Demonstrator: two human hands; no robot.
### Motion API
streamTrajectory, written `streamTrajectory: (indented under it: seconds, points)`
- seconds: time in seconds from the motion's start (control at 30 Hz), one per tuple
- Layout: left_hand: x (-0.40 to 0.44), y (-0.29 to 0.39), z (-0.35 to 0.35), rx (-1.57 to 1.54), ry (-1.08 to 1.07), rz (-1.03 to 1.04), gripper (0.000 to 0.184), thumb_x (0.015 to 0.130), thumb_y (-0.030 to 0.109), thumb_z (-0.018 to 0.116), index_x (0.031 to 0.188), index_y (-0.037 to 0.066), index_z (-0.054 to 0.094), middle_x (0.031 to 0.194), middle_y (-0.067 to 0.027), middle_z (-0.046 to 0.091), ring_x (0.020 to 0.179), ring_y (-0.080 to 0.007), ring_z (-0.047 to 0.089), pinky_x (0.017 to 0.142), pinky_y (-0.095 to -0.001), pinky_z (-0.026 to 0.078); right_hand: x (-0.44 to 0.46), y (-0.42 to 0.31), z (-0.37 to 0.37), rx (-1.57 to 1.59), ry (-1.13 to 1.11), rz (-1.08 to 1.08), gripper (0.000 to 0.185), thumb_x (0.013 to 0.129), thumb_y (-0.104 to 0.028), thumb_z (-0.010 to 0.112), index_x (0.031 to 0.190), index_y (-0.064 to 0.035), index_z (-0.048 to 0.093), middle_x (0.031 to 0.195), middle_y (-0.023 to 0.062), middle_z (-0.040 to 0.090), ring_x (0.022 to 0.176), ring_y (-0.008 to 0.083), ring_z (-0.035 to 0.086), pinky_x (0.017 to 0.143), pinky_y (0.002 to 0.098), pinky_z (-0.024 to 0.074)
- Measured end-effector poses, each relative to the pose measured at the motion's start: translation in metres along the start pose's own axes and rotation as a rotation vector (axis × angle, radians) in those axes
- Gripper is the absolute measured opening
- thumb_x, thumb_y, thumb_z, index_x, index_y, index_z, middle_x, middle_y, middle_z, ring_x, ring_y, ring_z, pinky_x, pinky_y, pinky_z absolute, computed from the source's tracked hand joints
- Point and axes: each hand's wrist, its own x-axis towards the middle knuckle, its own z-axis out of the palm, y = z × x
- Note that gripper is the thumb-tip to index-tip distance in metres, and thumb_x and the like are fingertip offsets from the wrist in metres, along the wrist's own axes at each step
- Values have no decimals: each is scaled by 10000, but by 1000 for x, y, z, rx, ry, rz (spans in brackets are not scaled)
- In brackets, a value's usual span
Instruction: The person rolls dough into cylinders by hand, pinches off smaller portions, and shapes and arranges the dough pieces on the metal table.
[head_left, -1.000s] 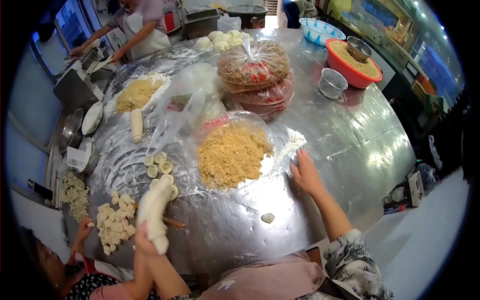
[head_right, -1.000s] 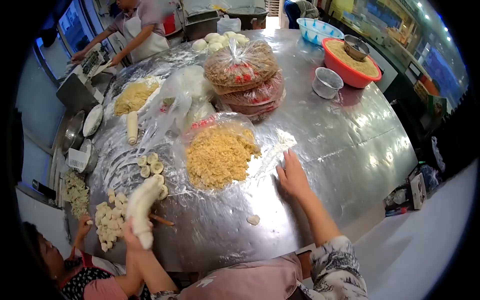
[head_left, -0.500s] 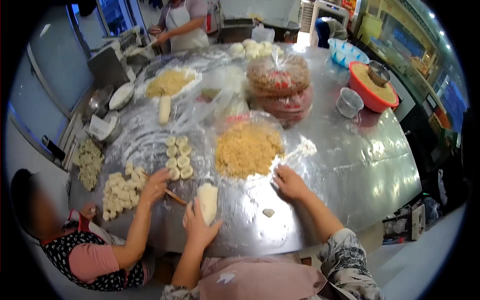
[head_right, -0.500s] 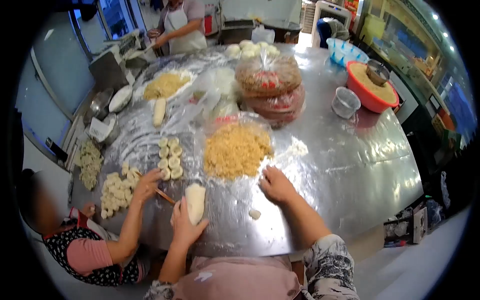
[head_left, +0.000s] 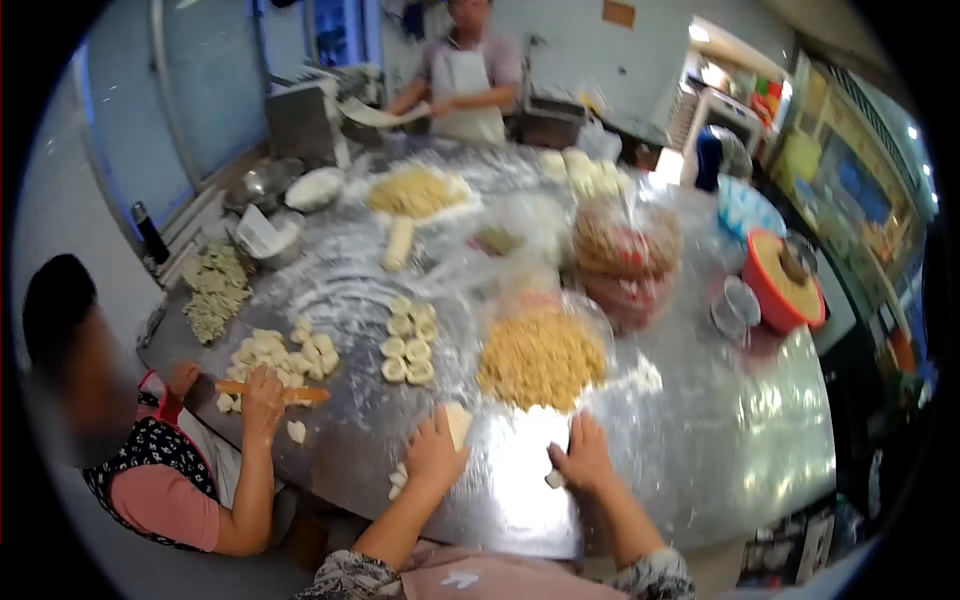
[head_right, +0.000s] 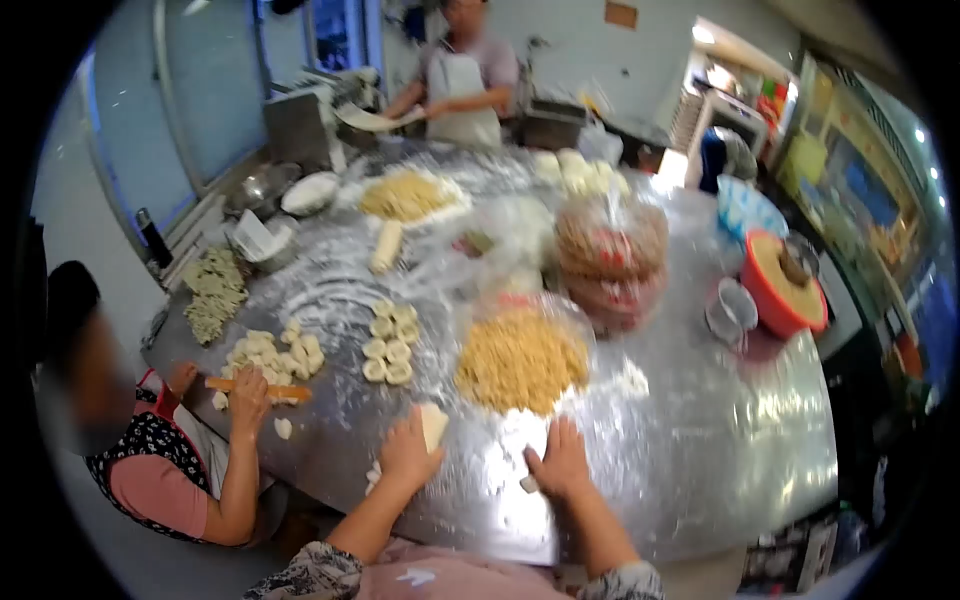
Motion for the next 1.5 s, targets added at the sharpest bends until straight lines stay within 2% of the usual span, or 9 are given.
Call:
streamTrajectory:
  seconds: [0.23,0.37,0.5,0.7,0.83,0.97,1.13,1.3,1.5]
  points:
    - [3,-17,0,-149,-3,85,914,827,401,717,1551,118,237,1367,-228,497,1229,-416,519,995,-493,459,-13,-117,18,82,-302,-245,964,910,-636,538,1466,116,306,1548,339,263,1462,444,237,1209,482,194]
    - [16,-36,10,-256,39,129,844,822,352,727,1522,130,310,1315,-236,541,1179,-422,559,967,-499,477,-35,-167,37,-284,-341,-516,858,958,-653,418,1537,-30,301,1619,186,239,1487,383,229,1209,501,163]
    - [26,-57,26,-339,91,218,813,806,348,743,1500,177,354,1268,-228,581,1128,-435,593,933,-500,501,-58,-121,19,-370,-295,-402,756,951,-629,448,1545,-172,350,1629,130,252,1498,350,228,1198,590,123]
    - [15,-39,1,-407,117,274,751,776,249,768,1449,112,463,1219,-245,613,1128,-412,602,941,-455,491,-101,-22,-12,-89,148,-192,420,927,-206,603,1325,-74,579,1397,160,539,1289,376,495,1070,506,395]
    - [4,-11,-18,-515,-33,396,685,762,241,792,1383,85,548,1268,-223,612,1149,-385,601,972,-437,482,-115,37,-24,39,266,-96,283,892,-38,540,1159,-24,635,1189,178,644,1103,373,599,958,418,484]
    - [-8,49,-1,-494,10,757,631,789,206,771,1373,89,562,1301,-185,615,1181,-358,586,1009,-424,458,-108,93,-56,-4,320,183,220,911,-71,544,1105,3,618,1144,240,626,1074,432,571,943,474,470]
    - [-10,104,35,-141,-58,1068,834,768,258,788,1487,102,394,1349,-178,582,1230,-332,544,1023,-448,408,-81,84,-67,-103,594,-20,374,887,-180,664,1187,24,572,1258,275,563,1175,459,523,1035,526,408]
    - [-13,91,26,-8,6,871,926,693,421,835,1440,51,432,1253,-165,612,1181,-326,556,993,-463,392,-43,2,-77,106,190,-424,729,790,-468,772,1356,-68,546,1448,223,476,1299,415,470,1102,495,363]
    - [2,80,32,30,22,840,835,684,515,825,1326,76,521,1092,-127,655,1048,-321,607,920,-456,419,-5,-8,-48,87,47,-539,970,587,-555,859,1386,-133,506,1240,140,597,1156,362,555,975,456,446]
